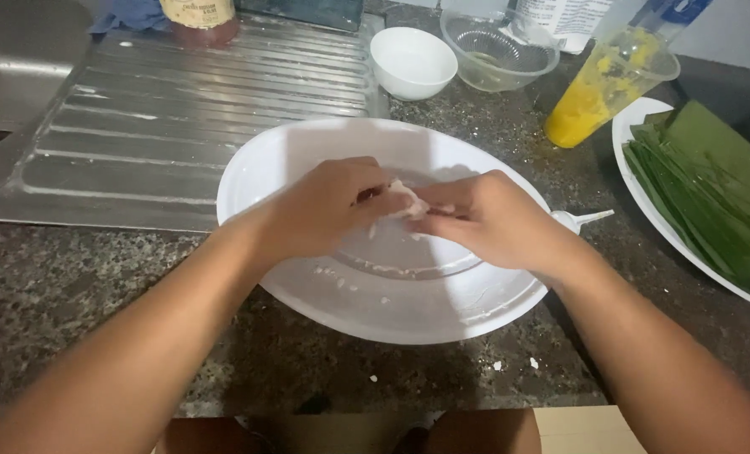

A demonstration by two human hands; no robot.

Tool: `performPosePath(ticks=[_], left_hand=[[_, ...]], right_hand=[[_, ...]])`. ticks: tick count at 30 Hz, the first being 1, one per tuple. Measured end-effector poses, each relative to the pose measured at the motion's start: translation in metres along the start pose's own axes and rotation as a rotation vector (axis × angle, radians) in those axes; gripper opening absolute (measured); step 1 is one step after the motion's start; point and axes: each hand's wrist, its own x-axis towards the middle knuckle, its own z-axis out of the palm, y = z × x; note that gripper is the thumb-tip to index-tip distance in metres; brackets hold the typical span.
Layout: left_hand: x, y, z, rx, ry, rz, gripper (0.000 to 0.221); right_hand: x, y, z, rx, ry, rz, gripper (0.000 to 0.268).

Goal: Shaping small pieces of dough into balls and placing them on a plate, occasionally using a spoon to add flour.

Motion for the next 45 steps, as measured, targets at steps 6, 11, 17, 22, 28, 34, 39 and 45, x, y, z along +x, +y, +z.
performPosePath(ticks=[6, 11, 17, 22, 28, 34, 39, 45], left_hand=[[0.000, 0.006, 0.001, -0.027, -0.069, -0.115, 0.047], [0.003, -0.004, 0.008, 0.534, -0.088, 0.068, 0.054], [0.000, 0.003, 0.008, 0.609, -0.106, 0.106, 0.039], [-0.006, 0.008, 0.001, 0.431, -0.115, 0.070, 0.037], [-0.012, 0.012, 0.001, 0.354, -0.148, -0.025, 0.032], [-0.017, 0.020, -0.011, 0.291, -0.141, -0.156, 0.035], [-0.018, 0.012, -0.008, 0.338, -0.134, -0.119, 0.035], [-0.016, 0.005, -0.002, 0.487, -0.234, -0.082, 0.048]], right_hand=[[0.002, 0.003, -0.005, 0.098, -0.076, 0.137, 0.035], [-0.004, -0.006, -0.013, 0.075, -0.097, 0.137, 0.037], [-0.005, -0.014, -0.020, 0.124, -0.082, 0.073, 0.040], [-0.011, -0.018, -0.020, 0.106, -0.078, 0.080, 0.038], [-0.011, -0.016, -0.008, 0.093, -0.044, 0.017, 0.033], [-0.010, -0.010, 0.004, 0.044, 0.007, -0.048, 0.026], [-0.010, -0.007, 0.014, -0.072, 0.049, -0.194, 0.023], [-0.009, -0.008, 0.012, -0.105, -0.004, -0.022, 0.027]])
